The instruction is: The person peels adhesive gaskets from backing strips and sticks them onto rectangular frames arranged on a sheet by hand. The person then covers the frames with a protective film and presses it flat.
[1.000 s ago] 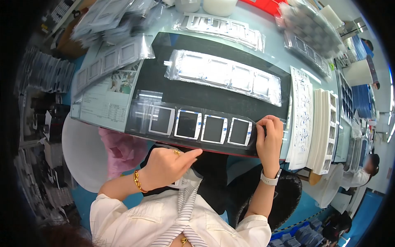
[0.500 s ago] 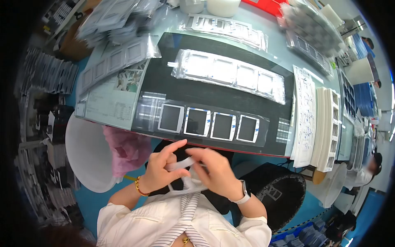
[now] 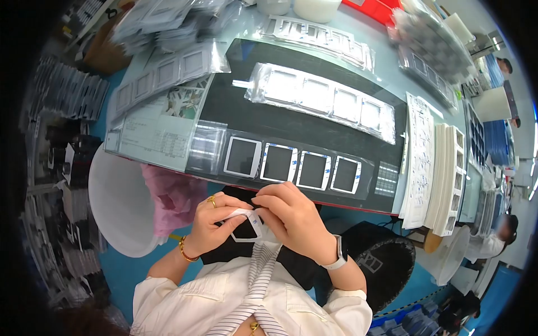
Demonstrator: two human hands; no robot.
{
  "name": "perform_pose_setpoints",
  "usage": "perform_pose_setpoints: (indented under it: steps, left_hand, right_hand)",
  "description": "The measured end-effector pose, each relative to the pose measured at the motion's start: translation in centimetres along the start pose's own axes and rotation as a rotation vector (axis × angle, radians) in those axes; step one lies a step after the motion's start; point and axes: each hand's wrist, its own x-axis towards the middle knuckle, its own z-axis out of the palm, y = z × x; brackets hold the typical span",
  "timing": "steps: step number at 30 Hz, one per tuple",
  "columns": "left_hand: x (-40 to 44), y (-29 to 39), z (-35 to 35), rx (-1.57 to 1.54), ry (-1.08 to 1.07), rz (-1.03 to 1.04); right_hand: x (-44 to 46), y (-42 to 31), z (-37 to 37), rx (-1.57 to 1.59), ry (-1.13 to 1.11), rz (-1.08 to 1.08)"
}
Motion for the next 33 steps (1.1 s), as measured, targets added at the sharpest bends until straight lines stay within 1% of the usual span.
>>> perform_pose_setpoints:
  steps: [2, 5, 9, 11, 14, 17, 20, 21, 24, 26, 28, 30, 31, 32, 33]
  left_hand:
    - [-0.3, -0.3, 0.0, -0.013, 0.004, -0.008]
    - [-0.6, -0.6, -0.2, -0.010, -0.008, -0.008]
    - [-1.2, -1.0, -0.2, -0.133, -0.016, -0.119]
    - [-1.7, -1.7, -0.1, -0.223, -0.009, -0.163]
    - [-2.2, -2.5, -0.3, -0.445, -0.058, -0.391]
    - [-2.8, -3.6, -0.3, -0.654, -0.066, -0.569]
    - [-4.2, -7.3, -0.3, -0.696, -0.093, -0.696]
    - [-4.2, -7.9, -0.4, -0.656, -0.069, -0.678]
    - [-4.0, -9.2, 0.1, -0.491, 0.048, -0.782]
    - [-3.6, -7.8, -0.5, -0.256, 0.070, -0.515]
    - [-2.2, -5.3, -1.5, -0.006, 0.117, -0.227]
    - [-1.4, -4.0, -2.6, 0.114, 0.141, -0.163]
    - [-1.1, -3.7, -3.1, 0.183, 0.152, -0.124]
    - [-0.9, -3.6, -3.4, 0.252, 0.162, -0.085]
    - [-0.5, -3.5, -3.5, 0.257, 0.175, -0.087]
  right_hand:
    - [0.5, -0.2, 0.7, 0.062, -0.033, -0.040]
    - [0.4, 0.0, 1.7, 0.041, -0.028, -0.040]
    - [0.4, 0.2, 2.6, -0.034, -0.021, -0.073]
    - [0.4, 0.2, 3.0, -0.012, -0.033, -0.050]
    - [0.4, 0.1, 3.2, 0.002, -0.075, -0.043]
    - [0.8, -0.3, 3.0, 0.026, -0.129, -0.063]
    - [1.6, -1.8, 1.7, 0.081, -0.151, -0.088]
    - [1.9, -2.3, 1.1, 0.104, -0.154, -0.097]
    - [3.1, -2.6, -0.6, 0.184, -0.083, -0.088]
    - [3.8, -1.6, -0.9, 0.080, 0.080, -0.010]
    - [4.6, 0.4, -0.5, 0.089, 0.202, 0.109]
    - [5.4, 2.5, 0.1, 0.213, 0.260, 0.230]
    - [5.8, 3.3, 0.3, 0.219, 0.259, 0.261]
    - [6.1, 3.9, 0.5, 0.205, 0.255, 0.250]
    - [6.3, 4.4, 0.8, 0.190, 0.251, 0.241]
